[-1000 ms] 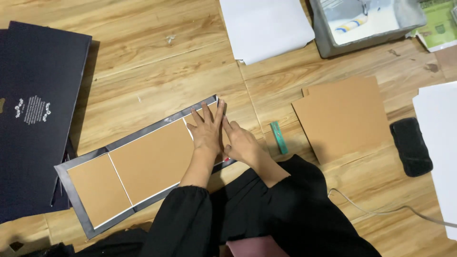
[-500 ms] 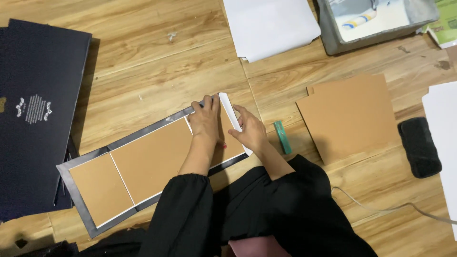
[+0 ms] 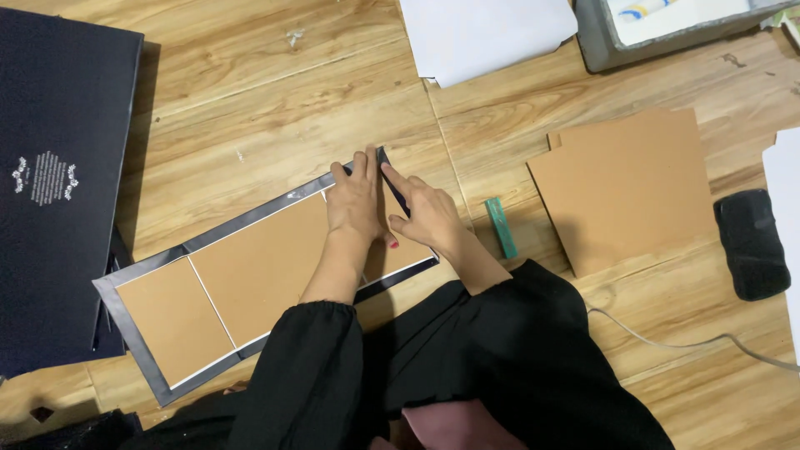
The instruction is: Assembling folders by attaching cardboard panels to a paper cover using adhesive and a smoothing tool
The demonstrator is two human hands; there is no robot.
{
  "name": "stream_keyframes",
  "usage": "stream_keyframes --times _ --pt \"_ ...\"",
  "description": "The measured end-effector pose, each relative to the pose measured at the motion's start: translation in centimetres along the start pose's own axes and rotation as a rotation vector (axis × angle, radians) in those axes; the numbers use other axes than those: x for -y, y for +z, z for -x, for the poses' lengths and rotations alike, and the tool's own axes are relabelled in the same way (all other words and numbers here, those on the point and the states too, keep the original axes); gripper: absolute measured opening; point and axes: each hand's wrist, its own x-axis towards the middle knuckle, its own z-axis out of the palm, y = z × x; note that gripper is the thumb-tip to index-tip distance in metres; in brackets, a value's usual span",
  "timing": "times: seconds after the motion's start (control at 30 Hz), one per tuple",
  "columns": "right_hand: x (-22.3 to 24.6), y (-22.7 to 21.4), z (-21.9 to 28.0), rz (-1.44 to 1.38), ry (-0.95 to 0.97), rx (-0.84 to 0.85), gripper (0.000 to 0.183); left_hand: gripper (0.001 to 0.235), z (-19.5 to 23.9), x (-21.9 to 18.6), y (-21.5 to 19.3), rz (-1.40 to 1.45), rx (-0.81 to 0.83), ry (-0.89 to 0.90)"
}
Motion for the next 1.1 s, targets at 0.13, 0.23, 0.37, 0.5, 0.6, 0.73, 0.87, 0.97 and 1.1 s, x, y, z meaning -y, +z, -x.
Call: stream_keyframes --times 0.13,0.23,0.37,0.5,0.6,0.73,0.87,0.97,1.1 --pt "0.6 -0.2 -0.1 0.118 0.034 0.045 0.074 0.145 0.2 -0.2 -0.2 0.006 0.001 0.024" --pt "0.5 -0.5 0.9 0.060 0.004 0.085 0.078 0.143 0.2 -0.1 -0.3 -0.007 0.014 0.011" --pt "-2.8 0.7 3.6 -0.046 0.009 0.155 0.078 0.141 0.7 0.1 -1.5 0.013 0.053 0.010" --pt "-3.7 0.7 7.2 0.000 -0.096 0.160 0.065 0.137 1.0 -0.2 -1.9 0.003 0.081 0.015" --pt "-3.5 1.3 8.5 0.105 -0.162 0.142 0.060 0.133 1.1 -0.8 -1.0 0.027 0.072 0.022" --pt "-3.6 2.0 8.7 0.193 -0.256 0.079 0.060 0.126 2.3 -0.8 -1.1 0.138 0.070 0.049" --pt "-3.1 1.6 8.1 0.117 -0.137 0.022 0.056 0.122 4.4 0.2 -2.2 0.257 0.068 0.113" --pt "-3.9 1.8 6.3 0.028 0.010 0.002 0.052 0.125 5.1 0.2 -3.8 0.363 0.141 0.178" --pt "-4.6 2.9 6.7 0.015 0.157 0.094 0.051 0.138 5.9 -0.8 -2.5 0.125 0.127 0.145"
